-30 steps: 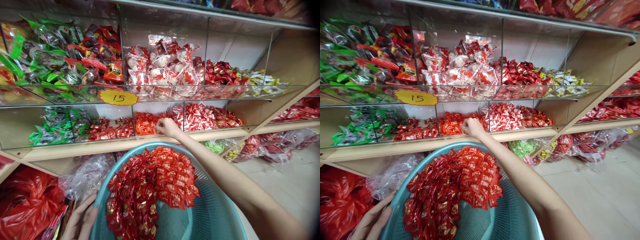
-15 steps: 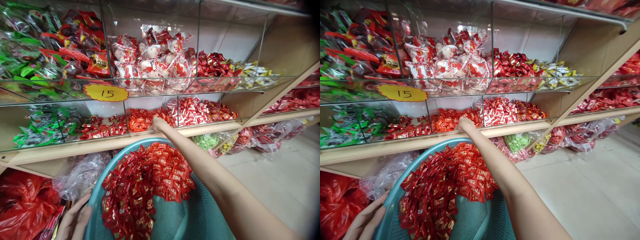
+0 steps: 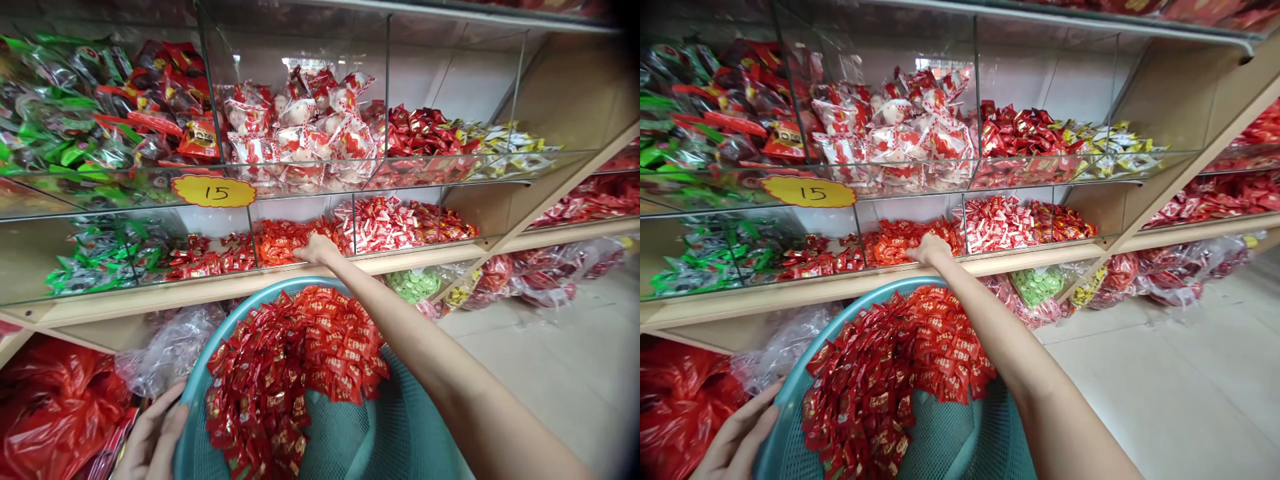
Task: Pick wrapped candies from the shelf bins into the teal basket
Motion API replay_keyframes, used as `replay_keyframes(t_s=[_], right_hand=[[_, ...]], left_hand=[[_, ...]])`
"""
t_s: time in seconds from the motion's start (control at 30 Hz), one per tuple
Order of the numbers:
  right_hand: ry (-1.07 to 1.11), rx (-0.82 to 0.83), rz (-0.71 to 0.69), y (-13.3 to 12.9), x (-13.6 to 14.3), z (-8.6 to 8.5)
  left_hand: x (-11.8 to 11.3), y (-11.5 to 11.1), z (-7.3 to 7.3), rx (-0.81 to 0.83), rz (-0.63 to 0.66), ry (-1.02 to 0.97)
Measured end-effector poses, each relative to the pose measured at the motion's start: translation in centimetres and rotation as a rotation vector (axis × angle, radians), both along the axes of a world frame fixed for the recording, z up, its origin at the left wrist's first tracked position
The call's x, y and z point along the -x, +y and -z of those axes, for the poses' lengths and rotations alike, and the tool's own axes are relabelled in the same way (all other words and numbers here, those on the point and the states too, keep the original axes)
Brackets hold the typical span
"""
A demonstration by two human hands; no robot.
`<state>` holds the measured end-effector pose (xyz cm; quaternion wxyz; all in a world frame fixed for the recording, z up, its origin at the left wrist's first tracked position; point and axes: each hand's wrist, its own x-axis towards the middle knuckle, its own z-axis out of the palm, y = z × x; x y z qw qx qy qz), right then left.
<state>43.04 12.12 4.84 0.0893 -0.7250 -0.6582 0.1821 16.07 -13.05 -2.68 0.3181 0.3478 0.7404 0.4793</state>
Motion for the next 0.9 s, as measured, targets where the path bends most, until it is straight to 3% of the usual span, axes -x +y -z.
replay_keyframes(t_s=[0.17,0.27,0.33,0.47,0.57,0.7,0.9], right_hand=[[-0.108,-0.143,-0.030,-1.9,-1.1,-2.0],[-0.134,-0.352,-0.139,-5.0,-2.3,-3.5],[-0.074,-0.406,-0.262,-7.8,-3.2,-3.7],[-0.035,-0.316,-0.522,-13.3,-4.4,-1.2],[-0.155,-0.227,-0.607,-16.0,-4.5,1.7],[-0.244,-0.195,-0.650,-17.2,-4.2,3.9],[-0.324,-0.283,-0.697,-16.9,-3.6,4.4]], left_hand=[[-0.1,0.2,-0.4,0.014,-0.005,-0.060],[-0.3,0.2,-0.5,-0.006,0.001,-0.077],[-0.4,0.2,-0.5,-0.007,-0.004,-0.076],[-0.5,0.0,-0.4,-0.025,-0.018,-0.099],[-0.5,-0.1,-0.4,-0.030,-0.017,-0.107],[-1.0,-0.2,-0.8,-0.043,-0.014,-0.137],[-1.4,-0.2,-1.2,-0.060,-0.030,-0.163]])
